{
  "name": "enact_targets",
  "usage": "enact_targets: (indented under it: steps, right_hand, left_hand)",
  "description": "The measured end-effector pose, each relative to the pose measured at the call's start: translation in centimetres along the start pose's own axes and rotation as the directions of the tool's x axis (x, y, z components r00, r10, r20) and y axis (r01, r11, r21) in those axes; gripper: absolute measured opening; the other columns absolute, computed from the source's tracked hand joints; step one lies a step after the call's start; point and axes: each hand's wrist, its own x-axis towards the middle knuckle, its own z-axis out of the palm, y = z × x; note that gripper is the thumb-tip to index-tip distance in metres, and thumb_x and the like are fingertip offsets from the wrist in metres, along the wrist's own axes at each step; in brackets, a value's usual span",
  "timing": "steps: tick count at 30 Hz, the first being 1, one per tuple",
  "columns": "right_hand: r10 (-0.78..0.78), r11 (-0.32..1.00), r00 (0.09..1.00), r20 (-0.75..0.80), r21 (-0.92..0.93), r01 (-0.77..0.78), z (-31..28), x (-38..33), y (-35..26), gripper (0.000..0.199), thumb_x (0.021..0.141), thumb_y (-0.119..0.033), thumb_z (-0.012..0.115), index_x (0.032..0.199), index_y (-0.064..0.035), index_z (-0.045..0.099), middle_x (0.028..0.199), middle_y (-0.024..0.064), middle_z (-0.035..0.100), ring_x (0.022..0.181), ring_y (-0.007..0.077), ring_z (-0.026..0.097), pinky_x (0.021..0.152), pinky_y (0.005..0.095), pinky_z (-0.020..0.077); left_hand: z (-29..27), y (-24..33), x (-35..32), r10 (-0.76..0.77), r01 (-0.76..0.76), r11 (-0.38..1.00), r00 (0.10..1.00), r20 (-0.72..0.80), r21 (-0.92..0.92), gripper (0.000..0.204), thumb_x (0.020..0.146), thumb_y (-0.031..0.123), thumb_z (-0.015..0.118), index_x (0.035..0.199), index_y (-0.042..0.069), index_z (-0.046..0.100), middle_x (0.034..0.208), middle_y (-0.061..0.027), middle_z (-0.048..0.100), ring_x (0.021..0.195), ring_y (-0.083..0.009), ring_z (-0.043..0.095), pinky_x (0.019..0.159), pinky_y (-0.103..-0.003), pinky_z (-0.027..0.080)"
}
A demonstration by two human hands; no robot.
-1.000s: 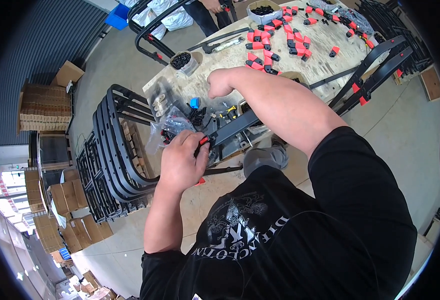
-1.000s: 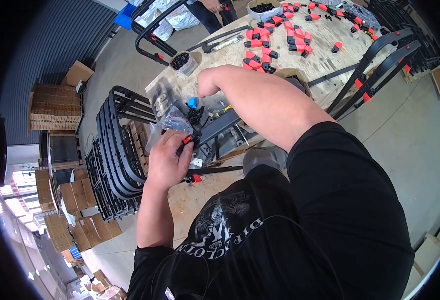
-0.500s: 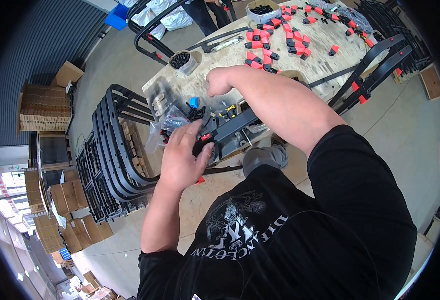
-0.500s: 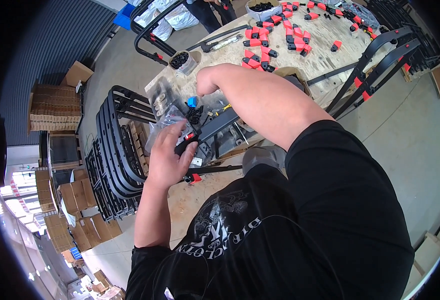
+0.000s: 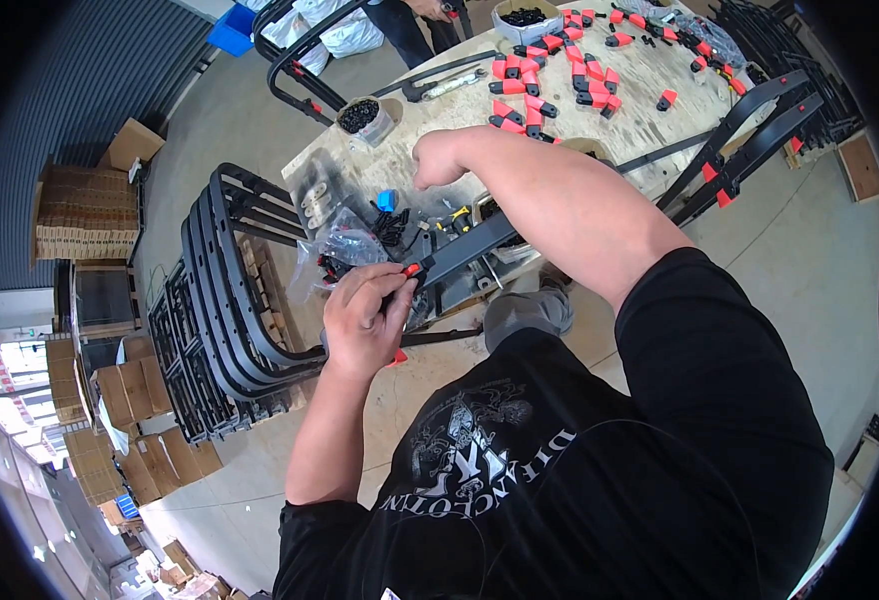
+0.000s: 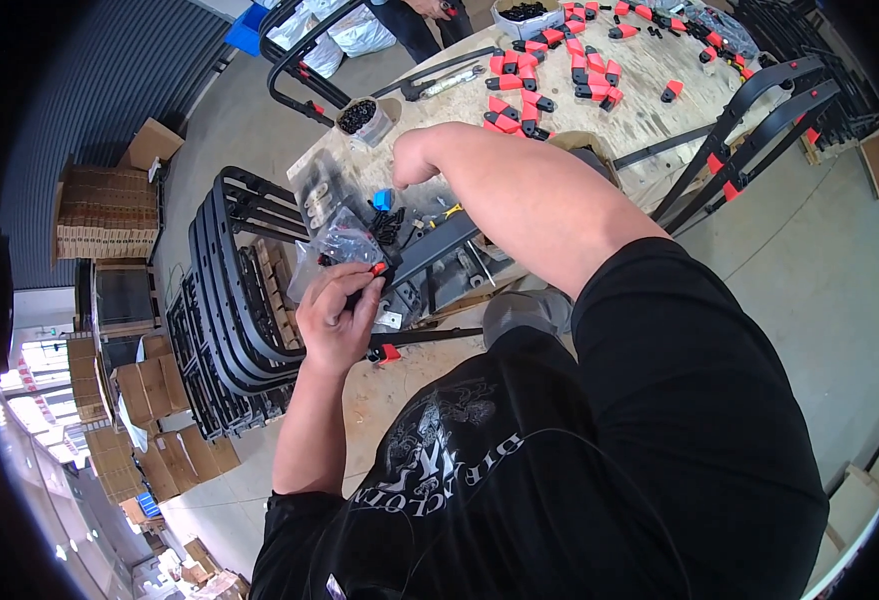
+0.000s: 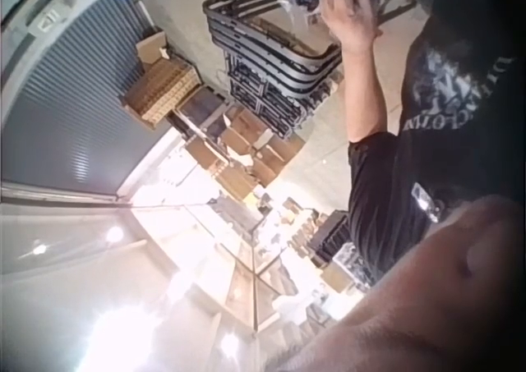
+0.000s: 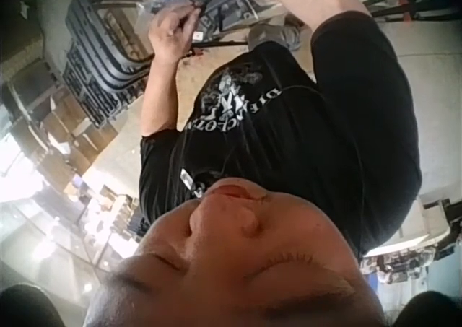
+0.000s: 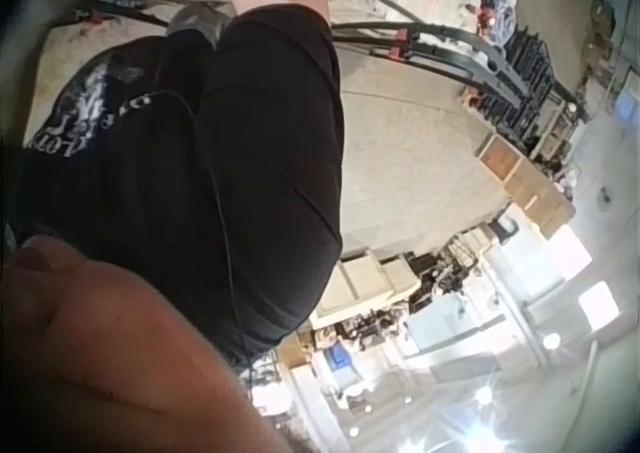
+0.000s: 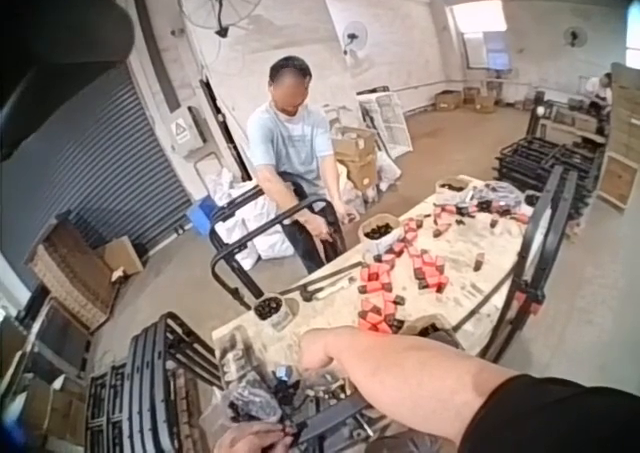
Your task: Assembling metal frames by attaching red plastic components and securing them with hardware.
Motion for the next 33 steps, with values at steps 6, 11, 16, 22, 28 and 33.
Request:
enact_targets:
  steps: [6,11,16,22,28,33]
  right_hand:
    - [0.015,1.000,1.000,-0.010,0.018,-0.015,0.0,-0.1,0.0,0.056,0.082,-0.037,0.072,0.123,0.0015,0.067,0.122,0.0233,0.068,0.112,0.0364,0.066,0.096,0.0427,0.0517]
    - [0.027,0.999,1.000,-0.015,0.032,-0.027,-0.1,-0.3,0.1,0.055,0.082,-0.037,0.072,0.122,0.0016,0.068,0.122,0.0230,0.068,0.111,0.0359,0.066,0.095,0.0425,0.0524]
    - [0.008,0.999,0.999,-0.043,0.043,-0.007,0.2,-0.4,0.0,0.055,0.082,-0.036,0.072,0.121,0.0020,0.069,0.120,0.0237,0.069,0.109,0.0360,0.067,0.093,0.0427,0.0535]
    - [0.032,0.999,0.999,0.012,-0.009,-0.032,-0.6,-1.0,-1.1,0.054,0.080,-0.036,0.072,0.118,0.0024,0.070,0.118,0.0250,0.069,0.107,0.0364,0.068,0.091,0.0428,0.0541]
    - [-0.006,1.000,0.999,-0.032,0.008,0.007,0.1,-0.1,-0.5,0.054,0.079,-0.035,0.072,0.117,0.0025,0.071,0.117,0.0253,0.070,0.107,0.0358,0.068,0.092,0.0424,0.0534]
    - [-0.041,0.999,0.999,-0.010,-0.032,0.041,-0.1,-0.2,-0.9,0.053,0.079,-0.036,0.072,0.117,0.0025,0.070,0.115,0.0251,0.070,0.107,0.0361,0.068,0.094,0.0419,0.0528]
  left_hand:
    - [-0.4,0.6,0.3,-0.237,0.242,0.969,0.967,0.094,-0.048,0.041,0.075,0.008,0.085,0.111,0.004,0.066,0.104,-0.0146,0.070,0.093,-0.0292,0.069,0.081,-0.037,0.056]
    - [-1.3,-0.1,1.0,-0.247,0.275,0.940,0.957,0.151,-0.203,0.054,0.078,0.008,0.082,0.126,0.000,0.060,0.112,-0.0135,0.070,0.103,-0.0224,0.066,0.093,-0.036,0.052]
    - [-0.9,0.1,5.8,-0.195,0.230,0.918,0.971,0.139,-0.323,0.052,0.081,0.013,0.079,0.126,-0.003,0.060,0.110,-0.0167,0.070,0.102,-0.0242,0.066,0.092,-0.036,0.051]
    - [3.6,1.8,9.6,-0.105,0.236,0.954,0.841,0.531,-0.184,0.048,0.080,0.032,0.079,0.112,-0.002,0.067,0.096,-0.0219,0.071,0.089,-0.0357,0.071,0.082,-0.041,0.055]
    - [4.4,2.3,10.1,-0.160,0.186,0.982,0.692,0.704,0.041,0.051,0.080,0.040,0.079,0.107,-0.002,0.067,0.087,-0.0217,0.071,0.081,-0.0365,0.070,0.074,-0.043,0.054]
    - [4.8,2.5,10.1,-0.234,0.271,0.960,0.651,0.723,0.067,0.055,0.082,0.044,0.077,0.103,-0.005,0.065,0.089,-0.0229,0.071,0.084,-0.0394,0.069,0.076,-0.045,0.054]
